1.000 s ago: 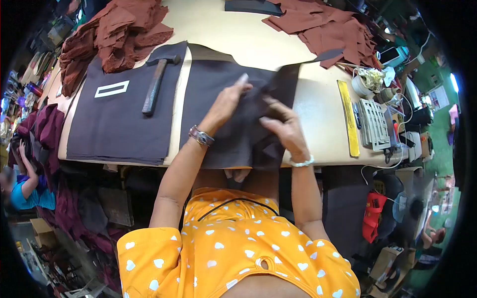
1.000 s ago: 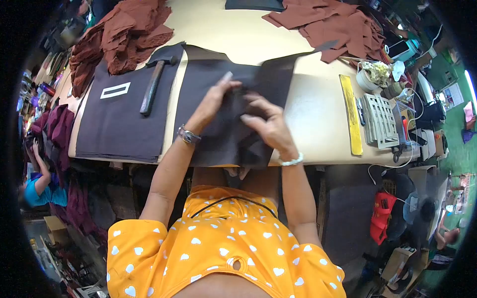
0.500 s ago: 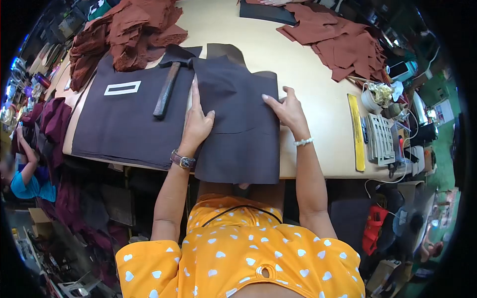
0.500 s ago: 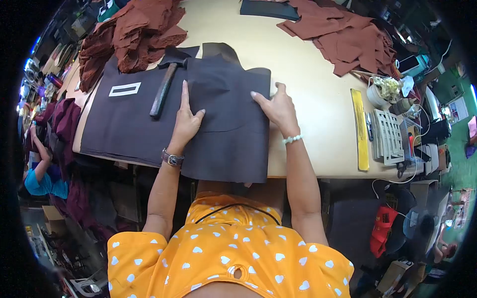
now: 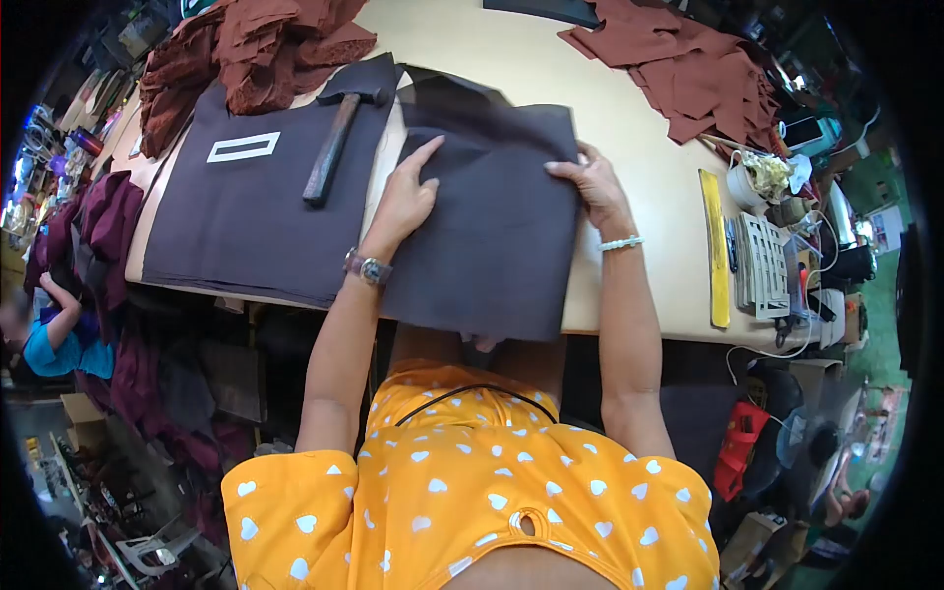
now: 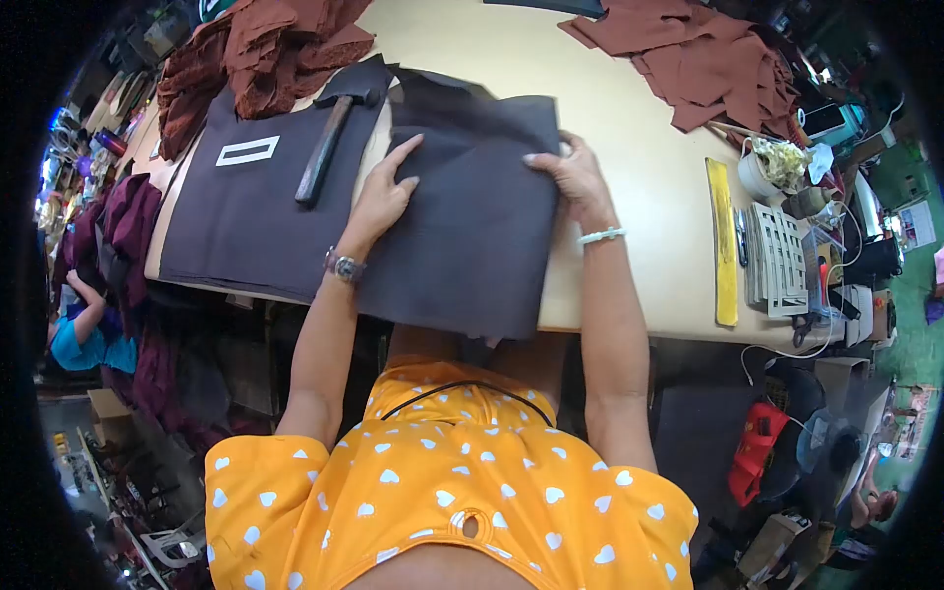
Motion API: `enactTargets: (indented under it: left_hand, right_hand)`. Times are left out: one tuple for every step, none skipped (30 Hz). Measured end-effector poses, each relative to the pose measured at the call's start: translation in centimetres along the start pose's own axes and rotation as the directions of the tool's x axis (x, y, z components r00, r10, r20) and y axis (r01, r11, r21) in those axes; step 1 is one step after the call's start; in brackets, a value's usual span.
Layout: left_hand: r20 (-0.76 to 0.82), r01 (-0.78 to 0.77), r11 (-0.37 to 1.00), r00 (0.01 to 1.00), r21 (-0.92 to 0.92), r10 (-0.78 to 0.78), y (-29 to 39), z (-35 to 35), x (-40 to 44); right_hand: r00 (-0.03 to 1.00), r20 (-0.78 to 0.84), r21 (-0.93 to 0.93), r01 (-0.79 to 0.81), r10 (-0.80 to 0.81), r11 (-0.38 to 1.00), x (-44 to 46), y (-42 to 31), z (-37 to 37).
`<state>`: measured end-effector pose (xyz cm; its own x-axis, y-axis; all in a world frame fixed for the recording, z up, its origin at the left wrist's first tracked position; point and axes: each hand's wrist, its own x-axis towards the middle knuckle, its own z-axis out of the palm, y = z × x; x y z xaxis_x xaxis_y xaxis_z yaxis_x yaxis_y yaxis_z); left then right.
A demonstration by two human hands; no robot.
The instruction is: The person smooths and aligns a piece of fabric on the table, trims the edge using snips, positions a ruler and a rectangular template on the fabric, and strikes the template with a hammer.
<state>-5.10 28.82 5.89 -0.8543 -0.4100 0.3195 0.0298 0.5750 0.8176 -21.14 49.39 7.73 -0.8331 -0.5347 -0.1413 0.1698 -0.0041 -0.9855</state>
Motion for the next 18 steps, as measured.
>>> enactTargets:
  left_hand:
    - [0.042, -0.021, 1.0, 0.999, -0.007, 0.022, -0.2, 0.5, 0.8]
    - [0.083, -0.041, 0.999, 0.996, -0.016, 0.042, -0.4, 1.1, 1.5]
    - [0.136, -0.007, 1.0, 0.991, -0.021, 0.009, 0.1, 1.6, 2.1]
    - [0.187, 0.028, 0.999, 0.982, -0.024, -0.023, 0.9, 2.1, 2.9]
    - [0.238, 0.062, 0.998, 0.97, -0.027, -0.054, 1.5, 2.5, 3.5]
    - [0.231, 0.101, 0.995, 0.968, -0.02, -0.094, 1.7, 3.2, 3.9]
    - [0.223, 0.138, 0.99, 0.966, -0.014, -0.132, 1.9, 3.7, 4.2]
    - [0.213, 0.172, 0.985, 0.963, -0.01, -0.166, 1.9, 4.0, 4.4]
    - [0.19, 0.146, 0.989, 0.972, -0.009, -0.142, 1.7, 4.1, 4.4]
    - [0.166, 0.12, 0.993, 0.979, -0.005, -0.117, 1.2, 4.0, 4.2]
    - [0.144, 0.095, 0.995, 0.985, 0.0, -0.094, 0.9, 3.8, 4.0]
    - [0.209, 0.156, 0.988, 0.966, 0.005, -0.153, 1.1, 3.1, 3.9]
    - [0.27, 0.216, 0.976, 0.939, 0.013, -0.211, 1.5, 2.1, 3.8]
    - [0.328, 0.275, 0.961, 0.906, 0.025, -0.268, 1.7, 1.4, 3.6]
    - [0.314, 0.269, 0.963, 0.913, 0.013, -0.259, 1.5, 1.3, 3.5]
    - [0.299, 0.261, 0.965, 0.921, 0.001, -0.25, 1.2, 1.2, 3.4]
    - [0.282, 0.253, 0.967, 0.929, -0.013, -0.239, 0.9, 1.1, 3.3]
    - [0.233, 0.14, 0.99, 0.963, -0.002, -0.135, 0.4, 1.3, 3.2]
  right_hand:
    - [0.999, -0.033, -0.007, 0.024, -0.024, 1.0, 0.2, -0.3, -1.0]
    - [0.997, -0.073, -0.034, 0.031, -0.033, 0.999, 0.3, -0.5, -2.1]
    - [0.993, -0.112, -0.062, 0.038, -0.045, 0.997, 0.3, -0.7, -3.0]
    - [0.985, -0.162, -0.118, 0.041, -0.06, 0.992, 0.1, -1.1, -3.7]
    - [0.975, -0.211, -0.174, 0.04, -0.077, 0.984, 0.0, -1.2, -4.4]
    - [0.964, -0.245, -0.271, 0.035, -0.105, 0.962, 0.4, -0.7, -5.5]
    - [0.95, -0.28, -0.311, 0.043, -0.135, 0.949, 0.6, 0.2, -5.9]
    - [0.934, -0.313, -0.352, 0.052, -0.17, 0.935, 0.8, 1.0, -6.3]
    - [0.916, -0.344, -0.393, 0.06, -0.207, 0.918, 0.9, 1.2, -6.4]
    - [0.912, -0.337, -0.38, 0.094, -0.232, 0.92, 0.6, 1.2, -6.2]
    - [0.906, -0.345, -0.407, 0.093, -0.247, 0.909, 0.9, 1.6, -6.5]
    - [0.899, -0.351, -0.434, 0.093, -0.263, 0.896, 1.2, 1.9, -6.6]
    - [0.892, -0.355, -0.46, 0.093, -0.279, 0.883, 1.5, 2.2, -6.6]
    - [0.898, -0.357, -0.469, 0.066, -0.258, 0.881, 1.5, 2.3, -6.7]
    - [0.903, -0.358, -0.479, 0.04, -0.237, 0.877, 1.0, 1.5, -6.1]
    - [0.908, -0.359, -0.491, 0.015, -0.217, 0.871, 0.6, 1.1, -5.7]
    - [0.913, -0.336, -0.501, 0.035, -0.232, 0.865, 0.5, 1.3, -5.7]
    - [0.916, -0.314, -0.512, 0.058, -0.249, 0.857, 0.6, 1.5, -5.9]
